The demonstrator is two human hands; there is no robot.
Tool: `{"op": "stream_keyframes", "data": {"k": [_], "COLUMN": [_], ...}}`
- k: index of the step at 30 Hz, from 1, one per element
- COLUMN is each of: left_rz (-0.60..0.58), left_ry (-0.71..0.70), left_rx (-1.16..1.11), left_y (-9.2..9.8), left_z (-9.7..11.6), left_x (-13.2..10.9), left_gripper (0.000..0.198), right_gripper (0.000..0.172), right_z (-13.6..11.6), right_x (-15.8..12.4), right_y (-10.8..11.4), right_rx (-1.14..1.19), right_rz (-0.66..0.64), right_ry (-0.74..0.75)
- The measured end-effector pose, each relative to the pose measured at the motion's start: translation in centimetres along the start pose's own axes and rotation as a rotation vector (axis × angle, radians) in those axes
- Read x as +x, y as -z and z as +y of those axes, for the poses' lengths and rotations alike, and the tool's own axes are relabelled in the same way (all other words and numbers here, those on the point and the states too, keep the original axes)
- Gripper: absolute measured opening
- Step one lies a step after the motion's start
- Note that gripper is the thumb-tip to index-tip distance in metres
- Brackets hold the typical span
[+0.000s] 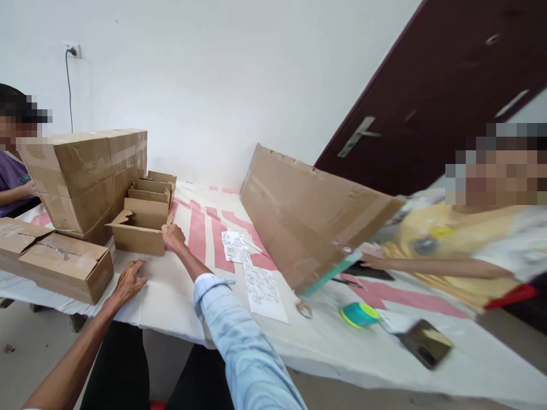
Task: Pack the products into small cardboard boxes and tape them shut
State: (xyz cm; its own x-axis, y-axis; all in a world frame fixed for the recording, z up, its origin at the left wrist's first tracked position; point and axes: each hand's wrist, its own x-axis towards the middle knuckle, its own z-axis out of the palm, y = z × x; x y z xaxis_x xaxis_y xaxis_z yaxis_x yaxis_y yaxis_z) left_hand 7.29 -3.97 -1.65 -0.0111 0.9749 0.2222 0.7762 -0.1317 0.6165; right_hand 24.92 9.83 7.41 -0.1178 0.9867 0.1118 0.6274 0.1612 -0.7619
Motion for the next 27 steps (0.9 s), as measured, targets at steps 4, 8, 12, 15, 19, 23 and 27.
{"op": "stream_keyframes", "data": {"k": [4, 8, 12, 15, 19, 23, 27], "left_rz": [0.010, 0.026, 0.075, 0.130, 0.199, 0.245, 0.283], "left_ry": [0.061, 0.133, 0.232, 0.304, 0.350, 0.345, 0.317], "left_rx": [-0.009, -0.031, -0.067, -0.086, -0.096, -0.084, -0.049], "left_y": [0.1, 0.2, 0.0, -0.3, -0.7, -1.0, -1.0], "left_z": [-1.0, -1.6, -2.1, -2.2, -2.1, -2.1, -2.2], "left_x": [2.9, 5.7, 8.2, 9.7, 11.5, 13.6, 15.9], "left_gripper": [0.052, 0.047, 0.038, 0.038, 0.047, 0.045, 0.042], "right_gripper": [0.043, 0.042, 0.030, 0.024, 0.021, 0.023, 0.022], "right_z": [-0.9, -0.1, 3.8, 8.7, 15.6, 20.0, 21.2], "right_x": [1.9, 0.3, -5.1, -10.2, -15.9, -19.4, -20.7], "right_y": [-0.6, -0.9, -0.1, 1.6, 4.2, 5.5, 5.3], "right_rx": [0.014, 0.037, 0.040, -0.062, -0.269, -0.370, -0.363], "right_rz": [0.016, 0.010, -0.002, 0.081, 0.208, 0.282, 0.342], "right_ry": [0.055, 0.148, 0.241, 0.363, 0.335, 0.302, 0.333]}}
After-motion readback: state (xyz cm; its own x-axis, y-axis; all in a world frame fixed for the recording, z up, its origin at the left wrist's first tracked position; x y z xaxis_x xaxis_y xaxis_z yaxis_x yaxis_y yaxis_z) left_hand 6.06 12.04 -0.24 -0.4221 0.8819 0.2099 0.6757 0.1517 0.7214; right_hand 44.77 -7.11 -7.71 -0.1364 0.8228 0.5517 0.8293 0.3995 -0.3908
